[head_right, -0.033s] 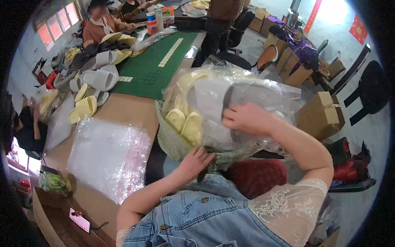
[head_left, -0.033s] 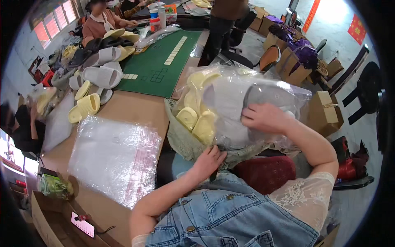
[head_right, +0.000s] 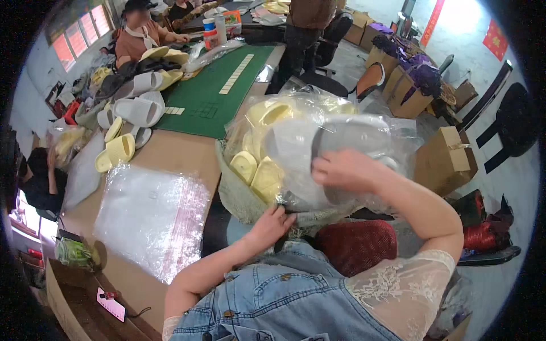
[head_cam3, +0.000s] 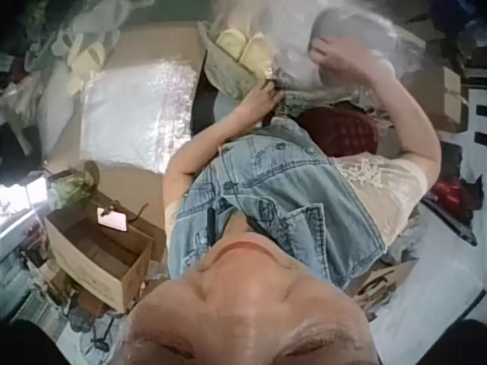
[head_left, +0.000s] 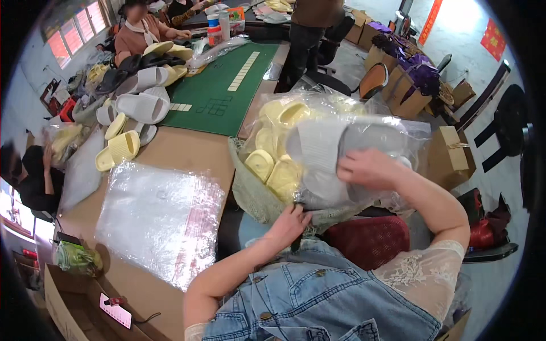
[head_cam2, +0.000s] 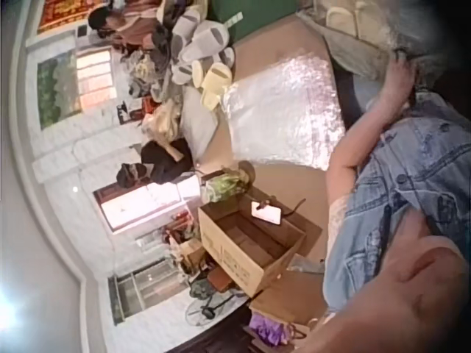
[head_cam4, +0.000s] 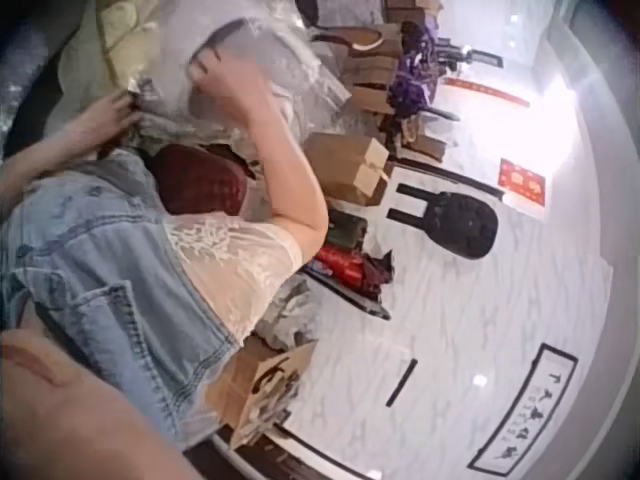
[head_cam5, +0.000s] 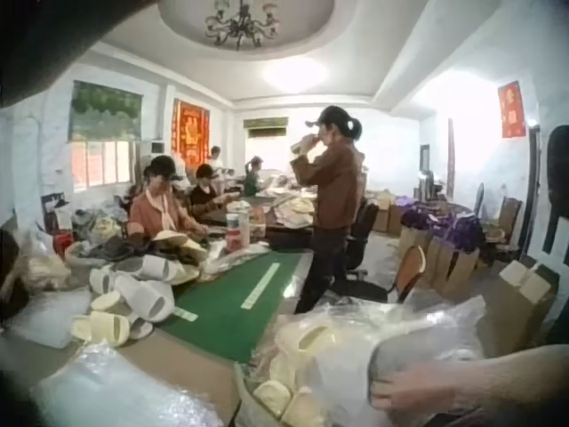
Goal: The person picks up pairs of yellow and white slippers from a table and places them into a large plastic bag. The person handles the slippers one pair at a time, arranging them inside the bag. Other workers are visible in the background performing similar tasks.
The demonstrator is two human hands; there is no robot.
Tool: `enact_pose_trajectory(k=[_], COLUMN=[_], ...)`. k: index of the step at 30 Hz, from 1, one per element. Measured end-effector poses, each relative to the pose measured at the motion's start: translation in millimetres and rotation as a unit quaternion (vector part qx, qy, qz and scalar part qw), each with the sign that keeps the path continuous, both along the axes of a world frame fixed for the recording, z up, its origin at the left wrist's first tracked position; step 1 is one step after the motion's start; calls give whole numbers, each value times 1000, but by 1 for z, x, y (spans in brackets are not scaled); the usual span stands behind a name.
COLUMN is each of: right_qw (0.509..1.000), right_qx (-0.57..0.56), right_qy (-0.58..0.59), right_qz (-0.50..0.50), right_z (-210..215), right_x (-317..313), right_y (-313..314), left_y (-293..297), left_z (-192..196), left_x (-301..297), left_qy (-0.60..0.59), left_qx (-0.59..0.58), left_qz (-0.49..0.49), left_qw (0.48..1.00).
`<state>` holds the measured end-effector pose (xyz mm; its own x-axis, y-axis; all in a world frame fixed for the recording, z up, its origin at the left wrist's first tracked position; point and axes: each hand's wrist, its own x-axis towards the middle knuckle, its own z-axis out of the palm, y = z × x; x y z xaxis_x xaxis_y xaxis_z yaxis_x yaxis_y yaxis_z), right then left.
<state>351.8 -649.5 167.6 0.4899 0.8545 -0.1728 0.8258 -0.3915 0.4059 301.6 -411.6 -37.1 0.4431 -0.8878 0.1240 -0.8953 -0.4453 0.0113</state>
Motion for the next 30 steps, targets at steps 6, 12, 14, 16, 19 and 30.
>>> enact_pose_trajectory(k=[6, 12, 14, 16, 19, 30], right_qw=[995, 961, 937, 912, 881, 740], right_qx=[-10, 16, -3, -21, 47, -212], right_qy=[73, 187, 257, 328, 469, 608], right_qz=[67, 204, 235, 246, 35, -195], right_z=[-39, -99, -114, -138, -209, -113], right_x=[-12, 26, 27, 21, 27, 34], right_y=[-27, -10, -12, -20, -46, 12], left_y=[14, 16, 22, 27, 31, 42], left_z=[5, 55, 67, 67, 66, 58], left_x=[4, -10, -7, -9, -11, -16], left_qy=[53, 114, 91, 83, 102, 134], left_qx=[-97, -302, -363, -372, -378, -329], left_qz=[-30, -20, -13, -16, -15, -43], left_qw=[993, 946, 927, 925, 920, 934])
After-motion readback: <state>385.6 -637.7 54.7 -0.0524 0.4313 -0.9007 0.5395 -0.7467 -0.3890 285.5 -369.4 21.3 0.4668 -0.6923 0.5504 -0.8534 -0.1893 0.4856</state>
